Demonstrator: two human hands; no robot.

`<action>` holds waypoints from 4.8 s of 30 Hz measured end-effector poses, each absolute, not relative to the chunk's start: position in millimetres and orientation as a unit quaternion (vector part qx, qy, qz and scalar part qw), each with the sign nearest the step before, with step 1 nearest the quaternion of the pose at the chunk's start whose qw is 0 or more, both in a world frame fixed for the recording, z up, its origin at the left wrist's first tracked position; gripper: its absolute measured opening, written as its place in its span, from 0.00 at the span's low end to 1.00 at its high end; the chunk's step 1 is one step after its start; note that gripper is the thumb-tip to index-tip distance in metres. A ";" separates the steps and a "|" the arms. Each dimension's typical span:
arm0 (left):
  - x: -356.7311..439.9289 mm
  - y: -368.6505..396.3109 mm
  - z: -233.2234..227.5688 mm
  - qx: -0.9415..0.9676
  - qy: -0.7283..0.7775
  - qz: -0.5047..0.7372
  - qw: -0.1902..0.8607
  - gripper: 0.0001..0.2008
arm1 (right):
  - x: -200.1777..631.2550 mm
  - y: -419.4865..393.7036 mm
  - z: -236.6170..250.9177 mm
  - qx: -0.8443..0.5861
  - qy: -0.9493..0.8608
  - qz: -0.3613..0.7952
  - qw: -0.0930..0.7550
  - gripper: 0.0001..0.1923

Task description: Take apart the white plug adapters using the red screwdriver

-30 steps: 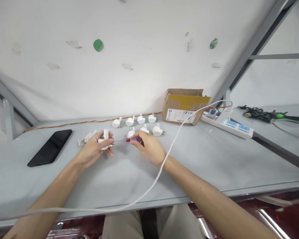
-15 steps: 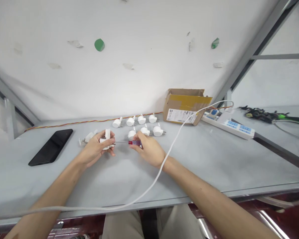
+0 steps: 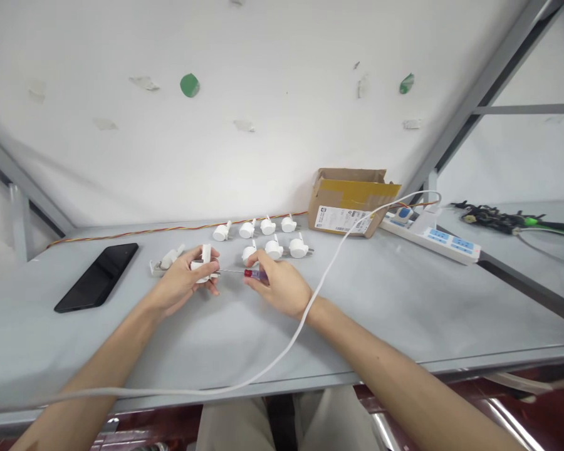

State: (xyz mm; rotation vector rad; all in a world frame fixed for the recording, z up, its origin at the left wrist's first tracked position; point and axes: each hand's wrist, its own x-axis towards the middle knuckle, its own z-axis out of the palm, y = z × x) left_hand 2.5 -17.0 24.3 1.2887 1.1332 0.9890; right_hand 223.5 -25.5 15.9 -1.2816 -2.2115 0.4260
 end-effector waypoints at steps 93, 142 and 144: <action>-15.8 -3.1 25.3 0.828 0.522 0.200 0.026 0.16 | 219.3 -26.1 12.6 -0.565 -0.803 0.060 0.180 0.10; -18.3 -10.4 23.8 0.814 0.545 0.193 0.050 0.18 | 217.7 -29.3 15.4 -0.549 -0.802 0.108 0.207 0.11; -18.2 -10.4 23.6 0.814 0.545 0.196 0.053 0.18 | 217.0 -29.4 15.4 -0.554 -0.803 0.098 0.196 0.15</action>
